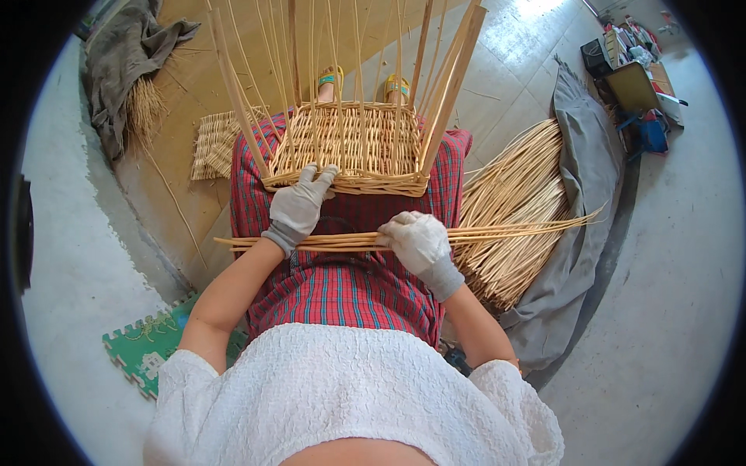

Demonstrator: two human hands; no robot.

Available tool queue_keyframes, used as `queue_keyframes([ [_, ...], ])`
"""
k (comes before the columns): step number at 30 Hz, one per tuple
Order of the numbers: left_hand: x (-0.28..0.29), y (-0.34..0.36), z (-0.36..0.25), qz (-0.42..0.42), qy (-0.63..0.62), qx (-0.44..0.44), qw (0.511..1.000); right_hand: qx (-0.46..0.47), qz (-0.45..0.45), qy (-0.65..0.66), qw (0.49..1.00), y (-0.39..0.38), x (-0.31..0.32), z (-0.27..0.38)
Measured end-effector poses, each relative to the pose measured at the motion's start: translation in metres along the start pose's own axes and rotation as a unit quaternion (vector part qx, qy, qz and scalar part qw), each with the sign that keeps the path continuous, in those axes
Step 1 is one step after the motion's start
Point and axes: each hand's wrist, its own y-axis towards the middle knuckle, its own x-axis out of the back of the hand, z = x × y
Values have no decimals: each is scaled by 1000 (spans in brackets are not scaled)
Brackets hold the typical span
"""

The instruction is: The person sits on the floor and weaves a basket using thin bamboo strips. They interlace the strips through a vertical frame, occasionally measure the structure with a tape measure, and use a hammer to secure the weave.

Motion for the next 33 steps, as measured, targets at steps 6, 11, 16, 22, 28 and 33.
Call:
queue_keyframes([
  [6, 60, 6, -4, -31, -89, -57, 994, -110, -215, -121, 963, -6, 52, -42],
  [11, 74, -6, 1, -110, -206, 26, 972, -123, -425, -45, 895, -10, 43, -2],
  [16, 60, -20, -29, 138, -524, -67, 838, -79, -187, 575, 792, 4, 50, 30],
  [22, 54, -2, -34, -69, -345, -50, 935, -98, -311, 546, 771, -1, 77, -10],
  [28, -16, -2, -4, -121, -71, -65, 988, -103, -459, 504, 724, -29, 57, -27],
  [33, -20, 1, 0, -123, -60, -98, 986, -150, -478, 545, 672, -20, 10, -29],
])
